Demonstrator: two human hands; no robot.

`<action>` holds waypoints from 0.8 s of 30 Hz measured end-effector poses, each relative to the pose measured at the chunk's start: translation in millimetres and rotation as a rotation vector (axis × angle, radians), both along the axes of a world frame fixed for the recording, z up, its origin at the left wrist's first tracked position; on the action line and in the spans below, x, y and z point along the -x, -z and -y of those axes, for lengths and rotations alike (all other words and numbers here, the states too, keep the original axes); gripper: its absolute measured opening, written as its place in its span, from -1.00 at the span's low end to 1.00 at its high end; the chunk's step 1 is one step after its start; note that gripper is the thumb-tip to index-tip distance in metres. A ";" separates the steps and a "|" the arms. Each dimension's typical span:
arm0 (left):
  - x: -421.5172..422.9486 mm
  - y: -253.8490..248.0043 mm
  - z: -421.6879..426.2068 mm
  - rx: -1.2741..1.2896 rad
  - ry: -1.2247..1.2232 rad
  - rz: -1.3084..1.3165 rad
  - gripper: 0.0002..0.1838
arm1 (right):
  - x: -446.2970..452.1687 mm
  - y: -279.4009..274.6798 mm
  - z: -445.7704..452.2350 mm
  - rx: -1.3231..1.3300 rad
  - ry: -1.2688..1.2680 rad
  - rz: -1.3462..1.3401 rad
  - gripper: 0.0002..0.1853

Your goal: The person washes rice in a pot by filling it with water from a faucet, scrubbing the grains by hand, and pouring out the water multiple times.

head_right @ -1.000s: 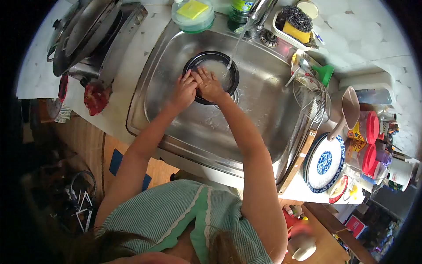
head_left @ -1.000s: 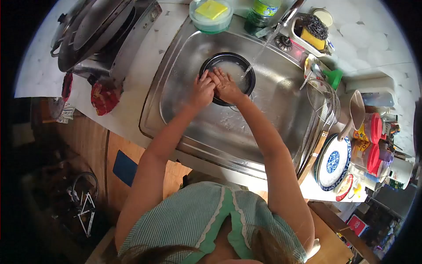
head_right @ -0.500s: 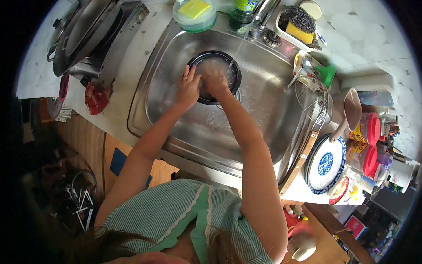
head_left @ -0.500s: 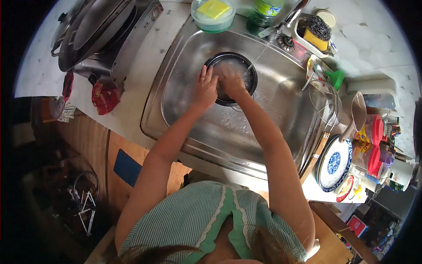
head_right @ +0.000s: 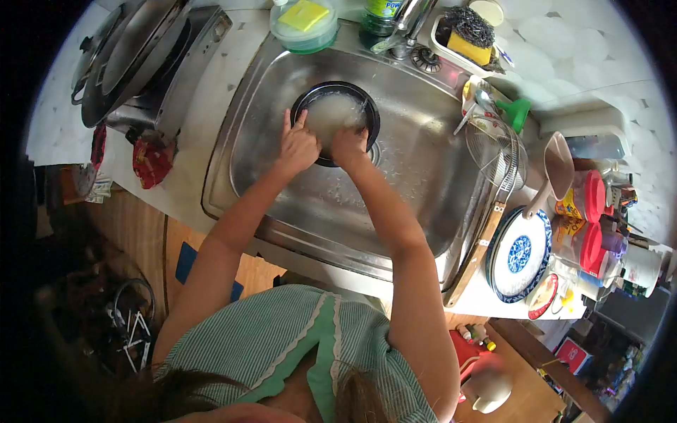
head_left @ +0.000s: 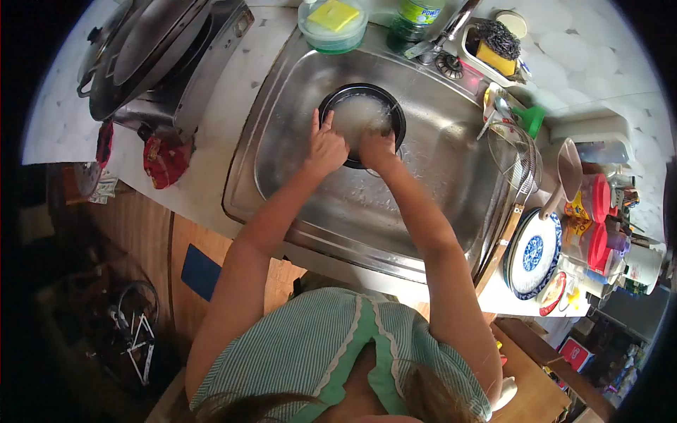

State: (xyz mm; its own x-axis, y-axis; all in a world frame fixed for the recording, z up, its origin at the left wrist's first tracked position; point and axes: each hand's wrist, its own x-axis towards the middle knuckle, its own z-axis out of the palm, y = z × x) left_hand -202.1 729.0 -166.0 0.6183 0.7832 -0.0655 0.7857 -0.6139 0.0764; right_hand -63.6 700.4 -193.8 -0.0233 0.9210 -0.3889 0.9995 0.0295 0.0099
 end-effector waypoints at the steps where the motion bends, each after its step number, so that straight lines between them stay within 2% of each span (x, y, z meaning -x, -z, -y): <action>1: 0.3 4.6 -0.4 0.018 0.013 0.058 -0.64 | 1.0 -20.5 -0.6 0.101 -0.003 -0.074 -0.57; 2: 1.0 12.8 0.5 -0.008 0.020 0.124 -0.65 | 2.2 -31.9 0.3 0.201 -0.005 -0.149 -0.62; 5: 0.8 25.8 3.3 -0.033 0.008 0.289 -0.65 | 6.9 -24.8 7.5 0.093 0.071 -0.339 -0.78; 7: 3.4 19.4 7.6 0.022 -0.042 0.347 -0.60 | -4.3 -13.9 11.0 -0.170 0.077 -0.563 -0.80; 8: 6.3 19.4 6.5 -0.046 -0.082 0.402 -0.58 | -12.7 -8.6 12.5 -0.303 0.077 -0.675 -0.81; 10: 15.0 23.5 4.4 -0.178 -0.165 0.512 -0.52 | -31.5 -13.4 17.7 -0.865 0.107 -0.720 -0.85; 12: 18.4 37.0 -3.0 -0.071 -0.357 0.785 -0.50 | -43.4 -15.7 16.7 -1.033 0.450 -0.759 -0.75; 14: 19.3 47.9 -13.0 0.128 -0.551 0.979 -0.50 | -59.1 17.8 7.8 -0.961 0.775 -1.176 -0.72; 15: 20.9 51.9 -18.8 0.376 -0.629 1.100 -0.52 | -59.9 19.1 5.3 -0.907 0.937 -1.382 -0.70; 16: 23.4 55.2 -25.1 0.628 -0.702 1.212 -0.55 | -60.4 20.0 6.6 -0.835 0.987 -1.618 -0.63; 17: 25.3 59.2 -29.0 0.885 -0.770 1.314 -0.57 | -60.4 21.2 4.9 -0.791 1.006 -1.732 -0.62; 18: 20.6 52.4 -26.1 0.880 -0.769 1.431 -0.67 | -60.2 25.3 2.1 -0.743 1.023 -1.847 -0.60; 21: 19.0 62.6 -24.7 0.912 -0.729 1.499 -0.72 | -56.0 29.8 4.9 -0.729 1.051 -2.073 -0.57; 24: 13.4 30.5 -10.3 0.951 -0.788 1.546 -0.73 | -56.5 40.2 12.5 -0.722 1.072 -2.236 -0.57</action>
